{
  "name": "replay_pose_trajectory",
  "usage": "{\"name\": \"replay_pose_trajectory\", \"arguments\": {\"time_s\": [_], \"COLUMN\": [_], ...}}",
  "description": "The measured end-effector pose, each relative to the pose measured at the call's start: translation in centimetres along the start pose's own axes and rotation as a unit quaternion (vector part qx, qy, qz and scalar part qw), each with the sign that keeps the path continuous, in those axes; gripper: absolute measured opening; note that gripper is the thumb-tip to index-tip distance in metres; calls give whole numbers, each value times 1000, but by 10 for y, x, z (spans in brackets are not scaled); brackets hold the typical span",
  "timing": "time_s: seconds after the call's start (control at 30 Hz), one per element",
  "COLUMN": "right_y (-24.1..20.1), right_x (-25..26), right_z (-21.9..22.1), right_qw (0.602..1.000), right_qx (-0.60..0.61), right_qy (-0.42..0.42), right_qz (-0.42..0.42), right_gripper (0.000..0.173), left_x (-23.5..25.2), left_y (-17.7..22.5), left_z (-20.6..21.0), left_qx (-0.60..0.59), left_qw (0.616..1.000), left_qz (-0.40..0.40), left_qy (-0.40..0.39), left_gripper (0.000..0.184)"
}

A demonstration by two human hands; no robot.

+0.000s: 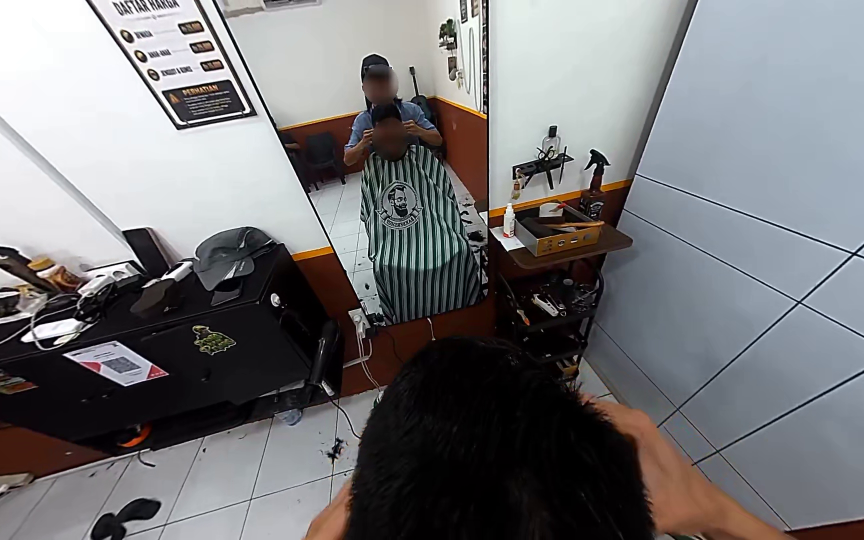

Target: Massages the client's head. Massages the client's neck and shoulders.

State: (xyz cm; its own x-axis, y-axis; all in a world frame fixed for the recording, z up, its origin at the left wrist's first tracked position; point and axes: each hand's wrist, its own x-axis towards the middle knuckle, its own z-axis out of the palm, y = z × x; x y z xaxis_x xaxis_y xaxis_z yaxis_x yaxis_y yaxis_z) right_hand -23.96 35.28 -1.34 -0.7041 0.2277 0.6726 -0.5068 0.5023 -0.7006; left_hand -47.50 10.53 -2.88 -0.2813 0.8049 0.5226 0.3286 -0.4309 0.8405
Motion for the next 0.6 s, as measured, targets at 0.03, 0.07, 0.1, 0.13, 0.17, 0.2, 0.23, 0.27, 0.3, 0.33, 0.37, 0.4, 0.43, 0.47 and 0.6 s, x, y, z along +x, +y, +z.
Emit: {"name": "replay_pose_trajectory", "arguments": {"time_s": [0.03, 0.07, 0.1, 0.13, 0.17, 0.2, 0.23, 0.27, 0.3, 0.33, 0.37, 0.4, 0.43, 0.47, 0.6], "right_y": [2, 4, 6, 7, 9, 11, 15, 16, 15, 13, 11, 8, 5, 3, -3], "right_x": [10, 22, 35, 49, 61, 70, 74, 73, 67, 57, 47, 36, 25, 15, -11], "right_z": [-4, -10, -16, -20, -23, -26, -27, -28, -28, -27, -27, -26, -23, -19, 0], "right_qw": [999, 995, 986, 974, 961, 950, 944, 945, 953, 964, 974, 983, 990, 995, 1000], "right_qx": [2, 15, 36, 57, 80, 97, 112, 116, 110, 98, 82, 64, 51, 40, 18], "right_qy": [-41, -98, -164, -216, -262, -295, -309, -302, -278, -242, -202, -162, -120, -81, 19], "right_qz": [-2, 3, 17, 31, 35, 37, 37, 40, 47, 59, 65, 62, 51, 38, 10], "right_gripper": [86, 98, 109, 111, 105, 99, 97, 97, 99, 104, 106, 102, 95, 87, 60], "left_x": [12, 26, 39, 52, 65, 74, 79, 81, 78, 72, 65, 58, 50, 40, 5], "left_y": [-3, -13, -30, -38, -40, -42, -41, -41, -39, -35, -27, -19, -4, 2, 1], "left_z": [-8, -16, -25, -30, -34, -36, -36, -35, -33, -31, -28, -26, -21, -17, -2], "left_qx": [8, 5, -11, -23, -32, -32, -35, -46, -60, -68, -56, -35, -10, 0, -8], "left_qw": [999, 997, 991, 984, 972, 962, 957, 957, 962, 969, 978, 984, 990, 994, 1000], "left_qz": [1, 15, 40, 46, 44, 42, 39, 33, 25, 15, 9, 7, 0, -1, 11], "left_qy": [-37, -82, -128, -173, -227, -266, -285, -285, -267, -235, -201, -173, -143, -113, -19], "left_gripper": [85, 95, 102, 103, 101, 99, 99, 100, 104, 110, 114, 112, 102, 90, 61]}}
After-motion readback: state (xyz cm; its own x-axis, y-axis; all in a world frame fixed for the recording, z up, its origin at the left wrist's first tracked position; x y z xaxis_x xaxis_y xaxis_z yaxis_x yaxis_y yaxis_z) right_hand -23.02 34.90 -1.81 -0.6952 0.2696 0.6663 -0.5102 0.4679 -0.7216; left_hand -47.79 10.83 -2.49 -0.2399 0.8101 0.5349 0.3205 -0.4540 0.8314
